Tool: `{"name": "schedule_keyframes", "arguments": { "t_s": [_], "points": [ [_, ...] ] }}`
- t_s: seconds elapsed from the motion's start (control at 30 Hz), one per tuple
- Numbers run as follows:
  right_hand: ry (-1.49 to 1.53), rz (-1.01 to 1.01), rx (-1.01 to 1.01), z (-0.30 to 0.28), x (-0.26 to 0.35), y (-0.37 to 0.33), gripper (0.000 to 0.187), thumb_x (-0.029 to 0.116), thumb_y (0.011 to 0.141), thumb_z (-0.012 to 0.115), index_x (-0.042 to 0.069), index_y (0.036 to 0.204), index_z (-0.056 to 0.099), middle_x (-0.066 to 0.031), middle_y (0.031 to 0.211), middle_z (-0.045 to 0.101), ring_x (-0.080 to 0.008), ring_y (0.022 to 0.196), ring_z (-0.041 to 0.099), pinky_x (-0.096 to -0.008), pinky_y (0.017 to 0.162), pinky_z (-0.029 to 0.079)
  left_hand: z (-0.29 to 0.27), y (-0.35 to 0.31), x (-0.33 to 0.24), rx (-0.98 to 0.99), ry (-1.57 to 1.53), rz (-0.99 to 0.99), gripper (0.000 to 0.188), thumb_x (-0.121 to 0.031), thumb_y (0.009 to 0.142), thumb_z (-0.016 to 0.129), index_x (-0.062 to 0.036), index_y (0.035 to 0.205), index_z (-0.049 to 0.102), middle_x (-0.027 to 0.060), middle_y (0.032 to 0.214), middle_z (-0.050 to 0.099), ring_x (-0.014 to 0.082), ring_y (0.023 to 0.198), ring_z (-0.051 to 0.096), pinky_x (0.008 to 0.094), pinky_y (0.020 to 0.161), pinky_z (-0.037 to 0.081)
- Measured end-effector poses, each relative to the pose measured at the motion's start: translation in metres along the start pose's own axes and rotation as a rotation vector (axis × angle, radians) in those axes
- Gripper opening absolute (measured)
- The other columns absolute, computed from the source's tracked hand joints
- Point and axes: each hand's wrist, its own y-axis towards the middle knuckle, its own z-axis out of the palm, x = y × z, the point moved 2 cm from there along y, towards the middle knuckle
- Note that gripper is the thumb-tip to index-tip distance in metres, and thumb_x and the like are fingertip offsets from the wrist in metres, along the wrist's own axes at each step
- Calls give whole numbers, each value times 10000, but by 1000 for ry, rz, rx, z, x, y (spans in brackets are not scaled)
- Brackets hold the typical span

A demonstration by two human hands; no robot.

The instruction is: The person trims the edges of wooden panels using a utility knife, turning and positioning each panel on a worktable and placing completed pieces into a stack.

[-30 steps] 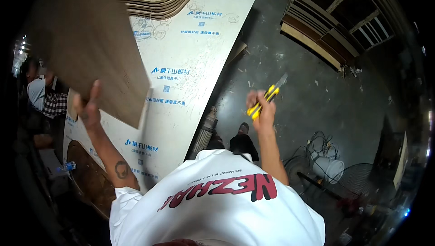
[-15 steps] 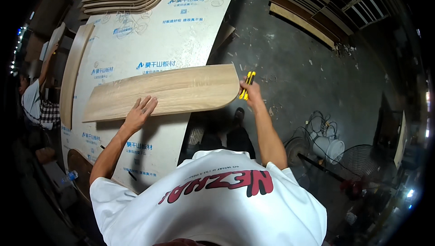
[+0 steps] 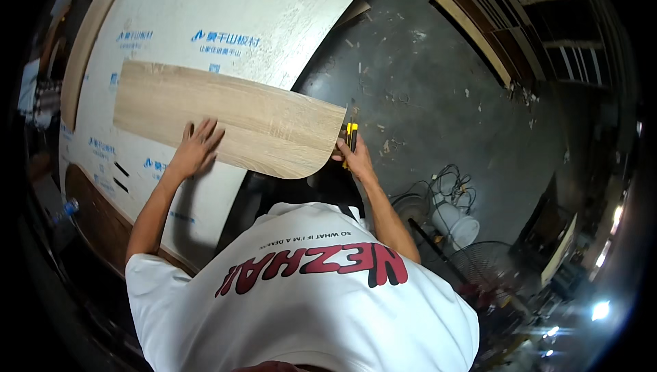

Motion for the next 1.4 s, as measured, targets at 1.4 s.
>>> {"name": "schedule_keyframes", "arguments": {
  "t_s": [1.4],
  "points": [
    [-1589, -114, 859, -15, 201, 63, 283, 12, 885, 454, -192, 1041, 572, -343, 855, 661, -479, 806, 678, -524, 703, 553, 61, 168, -76, -805, -157, -1156, 599, -389, 1028, 375, -64, 1530, 361, 198, 1612, 278, 386, 1505, 196, 682, 1156, 89]
  ]
}}
